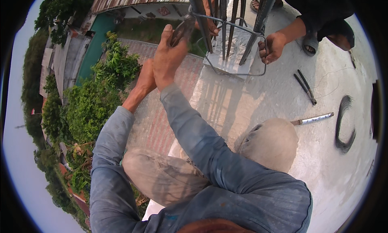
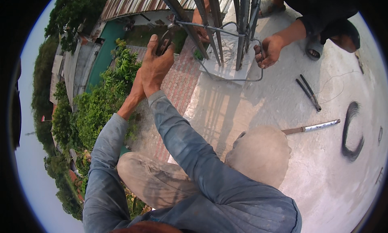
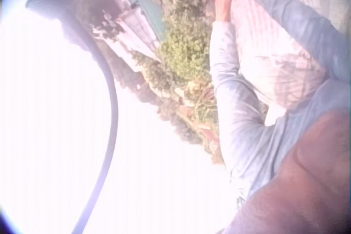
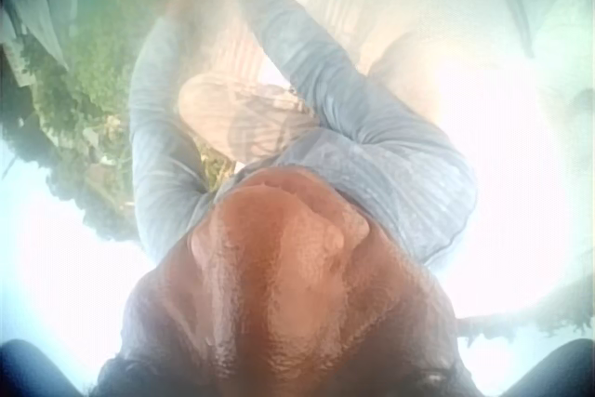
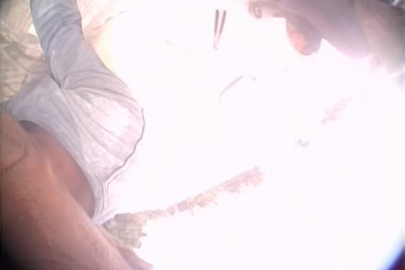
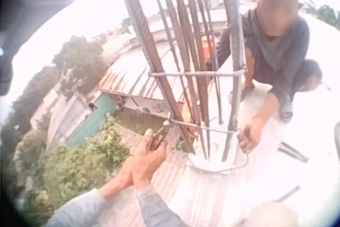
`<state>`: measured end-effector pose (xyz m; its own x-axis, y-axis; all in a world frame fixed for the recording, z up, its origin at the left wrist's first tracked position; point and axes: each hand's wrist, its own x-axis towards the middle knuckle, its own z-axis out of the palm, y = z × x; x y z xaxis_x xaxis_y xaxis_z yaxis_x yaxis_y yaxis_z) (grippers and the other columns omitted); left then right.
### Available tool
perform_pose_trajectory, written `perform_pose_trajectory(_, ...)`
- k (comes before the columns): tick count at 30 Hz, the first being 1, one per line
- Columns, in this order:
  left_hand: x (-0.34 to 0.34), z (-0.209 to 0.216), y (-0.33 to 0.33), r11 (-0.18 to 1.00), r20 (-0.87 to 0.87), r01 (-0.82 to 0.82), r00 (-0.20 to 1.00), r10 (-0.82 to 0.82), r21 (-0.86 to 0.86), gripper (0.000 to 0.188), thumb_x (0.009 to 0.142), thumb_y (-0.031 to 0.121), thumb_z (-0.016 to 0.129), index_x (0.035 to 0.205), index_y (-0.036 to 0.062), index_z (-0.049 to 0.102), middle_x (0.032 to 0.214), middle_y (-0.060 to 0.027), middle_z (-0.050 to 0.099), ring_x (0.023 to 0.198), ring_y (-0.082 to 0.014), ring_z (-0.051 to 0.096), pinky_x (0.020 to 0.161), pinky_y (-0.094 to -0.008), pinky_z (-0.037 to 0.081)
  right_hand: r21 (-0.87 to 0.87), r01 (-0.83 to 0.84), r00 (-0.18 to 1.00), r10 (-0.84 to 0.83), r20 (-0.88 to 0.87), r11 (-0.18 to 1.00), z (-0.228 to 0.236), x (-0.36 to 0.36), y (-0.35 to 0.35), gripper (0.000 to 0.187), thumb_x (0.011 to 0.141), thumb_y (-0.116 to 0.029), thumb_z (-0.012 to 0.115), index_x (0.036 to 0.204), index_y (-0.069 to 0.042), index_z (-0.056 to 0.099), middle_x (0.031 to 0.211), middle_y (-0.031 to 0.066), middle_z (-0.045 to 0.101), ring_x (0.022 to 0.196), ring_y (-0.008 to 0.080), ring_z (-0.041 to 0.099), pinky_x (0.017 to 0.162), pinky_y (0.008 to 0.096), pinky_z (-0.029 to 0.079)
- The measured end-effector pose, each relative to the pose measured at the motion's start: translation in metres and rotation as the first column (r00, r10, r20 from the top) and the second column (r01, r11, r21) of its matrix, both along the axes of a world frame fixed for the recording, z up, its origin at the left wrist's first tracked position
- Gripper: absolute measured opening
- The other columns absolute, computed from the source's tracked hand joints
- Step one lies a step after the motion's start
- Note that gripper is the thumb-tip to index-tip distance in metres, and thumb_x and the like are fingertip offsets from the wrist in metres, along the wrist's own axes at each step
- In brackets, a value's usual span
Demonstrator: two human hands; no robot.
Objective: The person assembles a metal frame by bending and securing metal rods with pliers and a hammer. They repeatedly position rods, twist wire ties, and hammer joints to form a stable structure on a concrete surface.
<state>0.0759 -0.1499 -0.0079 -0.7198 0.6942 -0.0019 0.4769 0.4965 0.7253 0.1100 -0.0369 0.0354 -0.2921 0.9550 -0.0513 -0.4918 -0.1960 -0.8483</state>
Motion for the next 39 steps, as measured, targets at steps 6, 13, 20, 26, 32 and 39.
perform_pose_trajectory(6,-0.011,-0.032,0.002,0.997,0.007,-0.039,0.999,0.039,0.068,0.031,0.093,0.023,0.073,0.106,-0.0051,0.070,0.084,-0.0101,0.073,0.081,-0.0113,0.061,0.073,-0.0391,0.052,0.003,-0.037,0.944,0.034,0.328,0.999,-0.003,-0.018,-0.001,0.044,0.104,-0.037,0.068,0.103,0.006,0.057,0.084,0.0219,0.069,0.072,0.0361,0.072,0.063,0.0461,0.054)
perform_pose_trajectory(13,-0.014,-0.072,0.041,0.922,0.264,-0.224,0.954,0.141,0.317,0.033,0.092,0.025,0.074,0.106,-0.0051,0.069,0.083,-0.0103,0.072,0.079,-0.0141,0.062,0.072,-0.0394,0.052,0.168,-0.034,0.958,-0.016,0.288,0.985,-0.037,-0.025,0.021,0.038,0.101,-0.027,0.073,0.093,0.006,0.057,0.071,0.0174,0.066,0.060,0.0314,0.067,0.054,0.0439,0.048)
perform_pose_trajectory(20,0.005,-0.040,0.032,0.992,-0.045,-0.084,0.995,0.088,0.091,0.036,0.090,0.026,0.075,0.107,-0.0051,0.068,0.083,-0.0105,0.071,0.077,-0.0169,0.063,0.070,-0.0396,0.052,0.201,-0.040,0.994,0.018,0.109,0.979,-0.035,-0.017,0.016,0.032,0.098,-0.021,0.077,0.084,-0.001,0.055,0.063,0.0050,0.054,0.051,0.0224,0.054,0.051,0.0384,0.045)
perform_pose_trajectory(26,0.023,0.069,-0.018,0.953,0.152,0.088,0.987,-0.046,-0.289,0.041,0.088,0.036,0.080,0.100,-0.0017,0.069,0.080,-0.0039,0.069,0.072,-0.0191,0.065,0.070,-0.0362,0.052,-0.216,-0.607,0.742,0.449,-0.498,0.764,-0.021,0.010,0.010,0.031,0.095,-0.013,0.078,0.078,-0.012,0.052,0.062,-0.0017,0.046,0.048,0.0124,0.045,0.046,0.0344,0.039)
perform_pose_trajectory(32,-0.003,0.093,-0.016,0.978,0.850,0.181,0.527,-0.007,-0.104,0.052,0.088,0.041,0.085,0.110,-0.0016,0.066,0.096,-0.0081,0.072,0.089,-0.0178,0.071,0.083,-0.0352,0.059,-0.157,-0.709,0.647,0.547,-0.531,0.687,-0.017,0.023,0.017,0.021,0.102,-0.021,0.070,0.089,-0.011,0.057,0.073,-0.0009,0.052,0.058,0.0105,0.051,0.052,0.0299,0.041)
perform_pose_trajectory(39,0.018,0.052,0.003,0.957,0.800,0.288,0.582,-0.144,-0.038,0.072,0.089,0.042,0.083,0.135,-0.0074,0.057,0.122,-0.0150,0.067,0.104,-0.0250,0.071,0.088,-0.0402,0.061,0.105,-0.451,0.824,0.369,0.430,0.886,-0.014,0.053,0.037,0.039,0.109,-0.033,0.057,0.099,0.003,0.066,0.082,0.0158,0.070,0.069,0.0336,0.067,0.067,0.0453,0.051)
